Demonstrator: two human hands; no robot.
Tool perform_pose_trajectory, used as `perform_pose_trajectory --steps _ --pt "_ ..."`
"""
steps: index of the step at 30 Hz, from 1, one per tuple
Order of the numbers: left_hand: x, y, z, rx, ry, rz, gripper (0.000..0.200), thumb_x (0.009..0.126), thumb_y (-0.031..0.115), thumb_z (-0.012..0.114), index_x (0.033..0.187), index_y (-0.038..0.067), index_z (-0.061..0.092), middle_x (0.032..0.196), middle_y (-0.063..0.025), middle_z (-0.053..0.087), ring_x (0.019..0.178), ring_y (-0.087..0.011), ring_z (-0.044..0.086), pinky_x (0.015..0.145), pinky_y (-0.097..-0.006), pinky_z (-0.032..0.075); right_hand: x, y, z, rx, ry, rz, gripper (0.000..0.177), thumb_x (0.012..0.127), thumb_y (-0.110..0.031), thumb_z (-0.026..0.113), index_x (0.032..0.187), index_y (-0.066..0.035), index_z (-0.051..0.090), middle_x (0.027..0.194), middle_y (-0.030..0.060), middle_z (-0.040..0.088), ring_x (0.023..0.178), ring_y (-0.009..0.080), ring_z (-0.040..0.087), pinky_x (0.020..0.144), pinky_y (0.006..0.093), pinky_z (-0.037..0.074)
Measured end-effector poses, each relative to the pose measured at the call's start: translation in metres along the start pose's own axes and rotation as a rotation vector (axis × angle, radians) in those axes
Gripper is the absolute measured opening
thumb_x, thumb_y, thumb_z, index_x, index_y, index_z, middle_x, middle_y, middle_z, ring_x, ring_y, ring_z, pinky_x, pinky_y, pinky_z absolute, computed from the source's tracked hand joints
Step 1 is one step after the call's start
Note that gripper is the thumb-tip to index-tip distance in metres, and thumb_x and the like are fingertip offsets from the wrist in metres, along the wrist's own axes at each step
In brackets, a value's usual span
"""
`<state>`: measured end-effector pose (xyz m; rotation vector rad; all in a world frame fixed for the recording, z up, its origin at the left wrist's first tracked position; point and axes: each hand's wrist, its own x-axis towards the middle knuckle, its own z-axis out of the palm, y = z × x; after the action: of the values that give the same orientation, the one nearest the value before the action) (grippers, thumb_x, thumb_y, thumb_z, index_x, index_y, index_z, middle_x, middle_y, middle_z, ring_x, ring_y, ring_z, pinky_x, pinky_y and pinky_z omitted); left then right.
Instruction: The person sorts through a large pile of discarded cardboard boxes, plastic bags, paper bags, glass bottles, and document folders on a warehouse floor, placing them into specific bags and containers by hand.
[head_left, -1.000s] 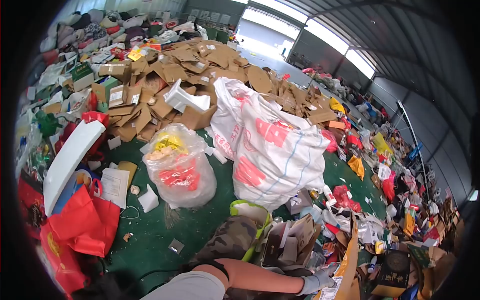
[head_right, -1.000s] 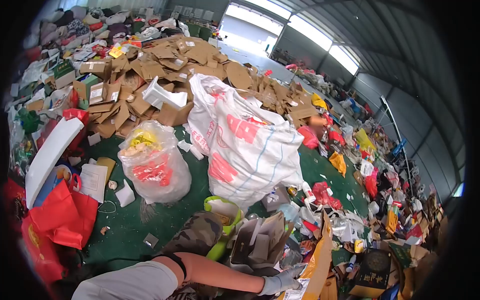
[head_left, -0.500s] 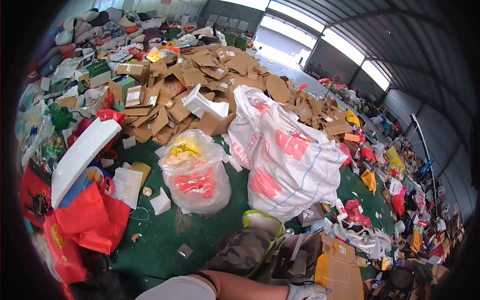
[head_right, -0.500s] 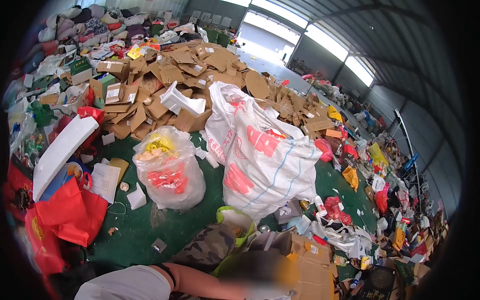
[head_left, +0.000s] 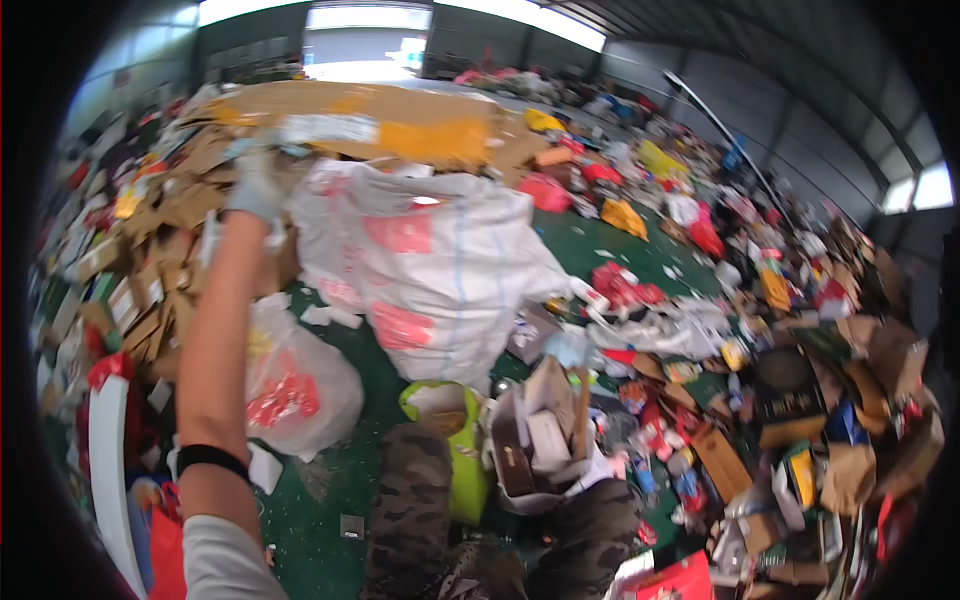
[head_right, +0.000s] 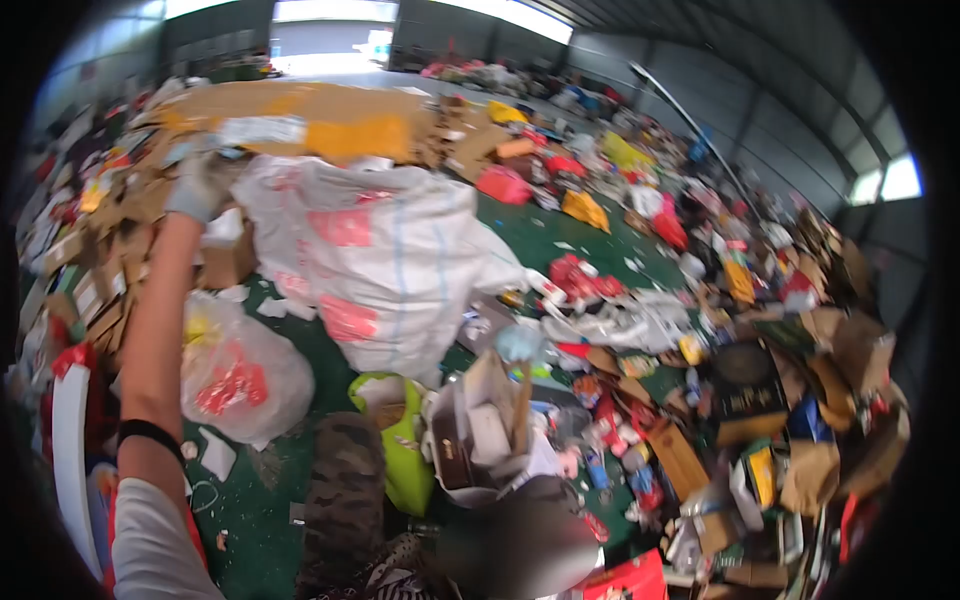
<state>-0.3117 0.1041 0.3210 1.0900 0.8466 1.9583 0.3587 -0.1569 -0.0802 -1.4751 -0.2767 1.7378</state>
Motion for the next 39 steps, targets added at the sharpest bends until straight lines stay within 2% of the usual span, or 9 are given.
perform_pose_trajectory --steps 9,13,16,19,25,26,30,33,39 --pt "-0.082 -0.151 0.037 0.142 0.161 -0.117 0.027 0.091 0.018 0.05 0.114 0.004 0.055 0.106 -0.0048 0.061 0.089 -0.018 0.059 0.082 -0.0339 0.048 0.013 -0.004 -0.003 -0.146 0.027 -0.065 0.035 0.091 -0.032 0.054 0.111 -0.004 0.054 0.111 0.0134 0.06 0.097 0.0276 0.06 0.077 0.0394 0.051" --pt "-0.167 -0.236 0.12 0.513 -0.32 -0.047 0.025 0.085 0.013 0.057 0.108 0.004 0.057 0.099 -0.0091 0.063 0.079 -0.0243 0.06 0.076 -0.0377 0.048 0.088 -0.044 -0.018 -0.306 0.029 0.003 0.037 0.089 -0.031 0.056 0.114 -0.003 0.053 0.108 0.0109 0.061 0.095 0.0242 0.061 0.076 0.0369 0.051" --pt "-0.155 -0.251 0.176 1.142 -1.012 0.811 0.026 0.081 0.013 0.058 0.105 0.005 0.059 0.094 -0.011 0.063 0.077 -0.0301 0.06 0.075 -0.0393 0.048 0.125 -0.099 -0.04 -0.568 0.129 0.015 0.049 0.083 -0.035 0.064 0.117 -0.003 0.052 0.11 0.0085 0.061 0.095 0.0208 0.06 0.075 0.0332 0.05" --pt "-0.155 -0.301 0.164 1.152 -0.986 0.525 0.029 0.075 0.012 0.059 0.104 0.005 0.06 0.092 -0.0143 0.063 0.08 -0.0331 0.06 0.073 -0.0395 0.048 0.177 -0.135 -0.117 -1.167 0.452 -0.298 0.054 0.074 -0.035 0.071 0.113 0.0 0.056 0.108 0.0134 0.061 0.097 0.0203 0.059 0.085 0.0301 0.046" --pt "-0.141 -0.36 0.118 1.156 -0.747 0.157 0.023 0.081 0.009 0.057 0.102 0.0 0.06 0.093 -0.0143 0.063 0.084 -0.0266 0.061 0.076 -0.0342 0.048 0.213 -0.212 -0.271 0.006 1.346 -0.451 0.047 0.075 -0.035 0.072 0.104 -0.002 0.055 0.08 0.0051 0.058 0.06 0.012 0.05 0.045 0.0267 0.041" --pt "-0.139 -0.365 0.117 1.188 -0.759 0.14 0.021 0.083 0.008 0.055 0.102 -0.001 0.059 0.092 -0.0146 0.062 0.084 -0.0255 0.061 0.076 -0.0325 0.048 0.23 -0.209 -0.312 0.223 1.412 -0.776 0.044 0.077 -0.034 0.071 0.104 -0.005 0.055 0.074 0.0021 0.056 0.057 0.0122 0.049 0.046 0.0264 0.042" --pt "-0.139 -0.387 0.12 1.238 -0.802 0.103 0.021 0.083 0.007 0.055 0.102 -0.001 0.059 0.092 -0.0145 0.062 0.084 -0.0251 0.061 0.076 -0.0323 0.049 0.215 -0.258 -0.358 0.859 1.135 -0.723 0.073 0.07 -0.047 0.072 0.127 -0.013 0.041 0.115 0.0131 0.045 0.102 0.0309 0.051 0.083 0.042 0.047" --pt "-0.14 -0.396 0.122 1.252 -0.811 0.082 0.021 0.083 0.007 0.055 0.102 -0.001 0.059 0.092 -0.0144 0.062 0.084 -0.0248 0.061 0.076 -0.0321 0.049 0.224 -0.281 -0.35 0.78 1.173 -0.69 0.028 0.079 -0.029 0.067 0.097 -0.011 0.055 0.074 0.0032 0.057 0.057 0.0137 0.055 0.046 0.0266 0.046" --pt "-0.145 -0.394 0.115 1.252 -0.807 0.116 0.021 0.083 0.007 0.054 0.102 -0.001 0.059 0.092 -0.0142 0.062 0.083 -0.0242 0.061 0.075 -0.0317 0.049 0.26 -0.223 -0.255 0.711 1.109 -0.722 0.016 0.081 -0.016 0.061 0.09 -0.007 0.051 0.068 0.0065 0.058 0.049 0.0173 0.054 0.038 0.0283 0.042"
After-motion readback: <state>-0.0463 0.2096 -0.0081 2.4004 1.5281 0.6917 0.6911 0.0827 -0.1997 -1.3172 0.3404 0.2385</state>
